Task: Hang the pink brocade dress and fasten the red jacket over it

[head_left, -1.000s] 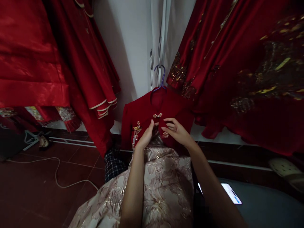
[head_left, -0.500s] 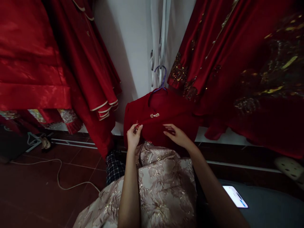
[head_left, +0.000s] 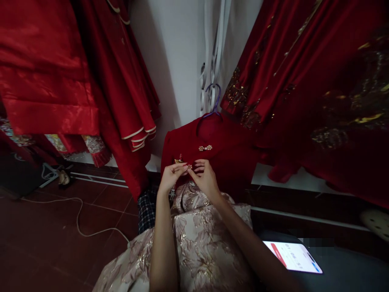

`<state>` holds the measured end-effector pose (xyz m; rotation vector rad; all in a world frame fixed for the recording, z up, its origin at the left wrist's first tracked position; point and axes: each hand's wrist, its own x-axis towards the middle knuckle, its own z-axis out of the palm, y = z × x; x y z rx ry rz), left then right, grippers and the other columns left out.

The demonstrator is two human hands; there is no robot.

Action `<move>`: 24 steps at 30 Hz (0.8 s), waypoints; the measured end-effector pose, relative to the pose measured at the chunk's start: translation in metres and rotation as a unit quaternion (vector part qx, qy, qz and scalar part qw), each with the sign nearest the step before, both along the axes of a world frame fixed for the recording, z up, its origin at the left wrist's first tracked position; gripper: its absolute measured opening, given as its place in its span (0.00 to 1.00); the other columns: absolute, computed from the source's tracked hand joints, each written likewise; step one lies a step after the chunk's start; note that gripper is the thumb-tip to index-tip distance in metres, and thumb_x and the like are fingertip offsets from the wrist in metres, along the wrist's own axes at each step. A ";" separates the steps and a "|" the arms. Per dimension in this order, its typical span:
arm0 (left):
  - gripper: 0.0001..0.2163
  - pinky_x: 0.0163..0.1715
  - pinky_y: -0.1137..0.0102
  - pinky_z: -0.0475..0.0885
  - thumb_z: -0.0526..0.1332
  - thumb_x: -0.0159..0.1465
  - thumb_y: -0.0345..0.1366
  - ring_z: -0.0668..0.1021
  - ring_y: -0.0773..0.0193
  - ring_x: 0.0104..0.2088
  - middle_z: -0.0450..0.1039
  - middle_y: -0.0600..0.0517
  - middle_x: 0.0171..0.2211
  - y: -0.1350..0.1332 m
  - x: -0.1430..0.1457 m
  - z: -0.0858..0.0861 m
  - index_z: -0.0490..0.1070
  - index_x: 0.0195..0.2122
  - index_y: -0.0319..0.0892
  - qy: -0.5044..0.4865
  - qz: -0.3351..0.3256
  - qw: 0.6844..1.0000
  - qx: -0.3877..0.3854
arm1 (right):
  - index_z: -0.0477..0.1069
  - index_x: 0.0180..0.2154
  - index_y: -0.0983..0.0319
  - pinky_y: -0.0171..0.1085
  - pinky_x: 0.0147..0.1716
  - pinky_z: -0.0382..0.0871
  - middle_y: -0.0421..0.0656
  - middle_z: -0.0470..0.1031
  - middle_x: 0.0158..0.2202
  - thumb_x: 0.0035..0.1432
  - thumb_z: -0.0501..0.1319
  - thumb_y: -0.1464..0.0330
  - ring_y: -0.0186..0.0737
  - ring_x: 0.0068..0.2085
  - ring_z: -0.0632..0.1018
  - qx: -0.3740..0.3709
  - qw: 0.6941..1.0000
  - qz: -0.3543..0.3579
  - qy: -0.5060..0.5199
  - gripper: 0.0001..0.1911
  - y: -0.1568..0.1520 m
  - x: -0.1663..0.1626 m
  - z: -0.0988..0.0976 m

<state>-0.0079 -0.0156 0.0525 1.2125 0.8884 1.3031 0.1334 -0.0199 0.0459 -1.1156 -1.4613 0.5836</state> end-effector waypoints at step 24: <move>0.17 0.46 0.65 0.68 0.64 0.51 0.30 0.74 0.64 0.42 0.71 0.46 0.43 0.032 0.011 -0.036 0.67 0.43 0.39 -0.003 0.167 0.981 0.096 | 0.64 0.39 0.61 0.35 0.31 0.71 0.43 0.73 0.33 0.49 0.59 0.70 0.35 0.32 0.75 0.038 0.996 0.021 -0.073 0.12 0.031 0.000 0.009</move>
